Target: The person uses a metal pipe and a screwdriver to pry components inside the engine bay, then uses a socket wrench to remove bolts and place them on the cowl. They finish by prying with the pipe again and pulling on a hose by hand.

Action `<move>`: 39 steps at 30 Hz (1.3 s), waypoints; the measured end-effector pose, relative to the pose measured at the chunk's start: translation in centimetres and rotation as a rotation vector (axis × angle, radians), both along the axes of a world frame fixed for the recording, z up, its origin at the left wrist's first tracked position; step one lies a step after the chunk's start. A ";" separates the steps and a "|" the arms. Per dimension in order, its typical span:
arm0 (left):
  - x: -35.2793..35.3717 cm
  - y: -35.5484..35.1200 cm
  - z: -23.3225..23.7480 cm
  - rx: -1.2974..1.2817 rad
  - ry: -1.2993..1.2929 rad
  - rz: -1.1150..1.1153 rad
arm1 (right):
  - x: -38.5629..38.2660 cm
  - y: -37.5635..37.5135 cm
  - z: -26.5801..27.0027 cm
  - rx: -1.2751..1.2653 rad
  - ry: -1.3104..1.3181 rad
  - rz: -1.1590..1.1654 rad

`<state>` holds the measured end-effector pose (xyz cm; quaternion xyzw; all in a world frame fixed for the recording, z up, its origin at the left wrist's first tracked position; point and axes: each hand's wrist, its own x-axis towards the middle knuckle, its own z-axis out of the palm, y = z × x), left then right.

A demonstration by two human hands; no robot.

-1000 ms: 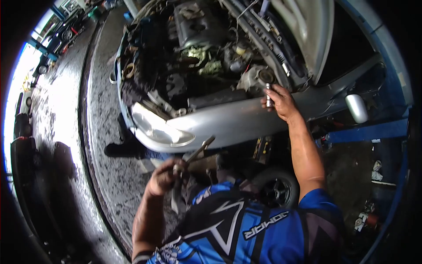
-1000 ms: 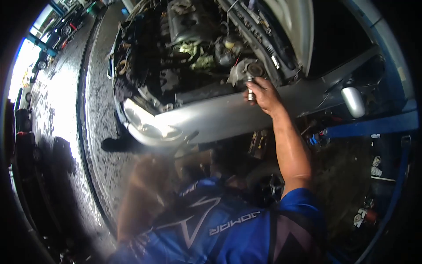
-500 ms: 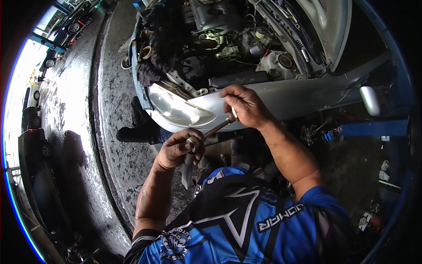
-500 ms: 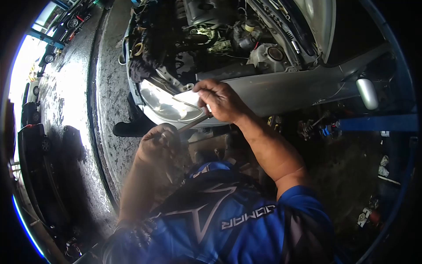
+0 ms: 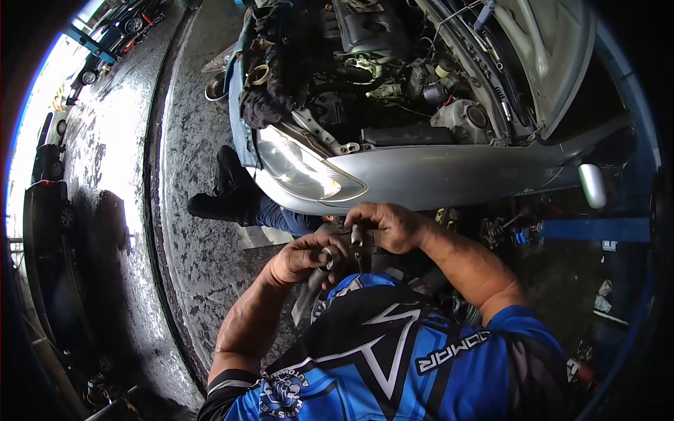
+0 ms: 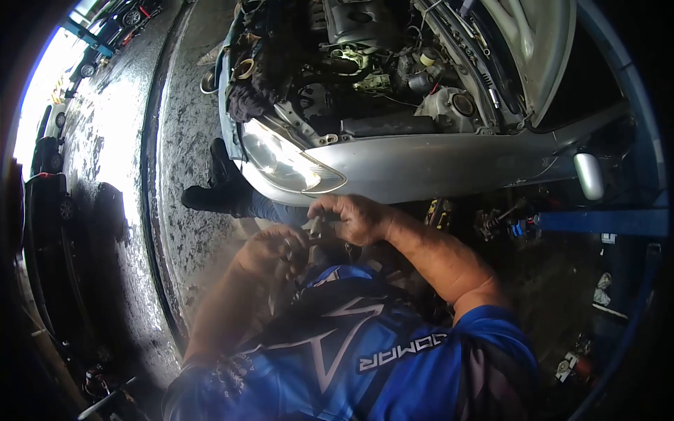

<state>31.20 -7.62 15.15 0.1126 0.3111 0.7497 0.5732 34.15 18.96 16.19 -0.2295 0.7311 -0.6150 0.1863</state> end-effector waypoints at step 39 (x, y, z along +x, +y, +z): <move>-2.9 2.3 2.0 -0.080 0.174 -0.083 | 5.2 0.2 3.8 0.149 -0.104 -0.172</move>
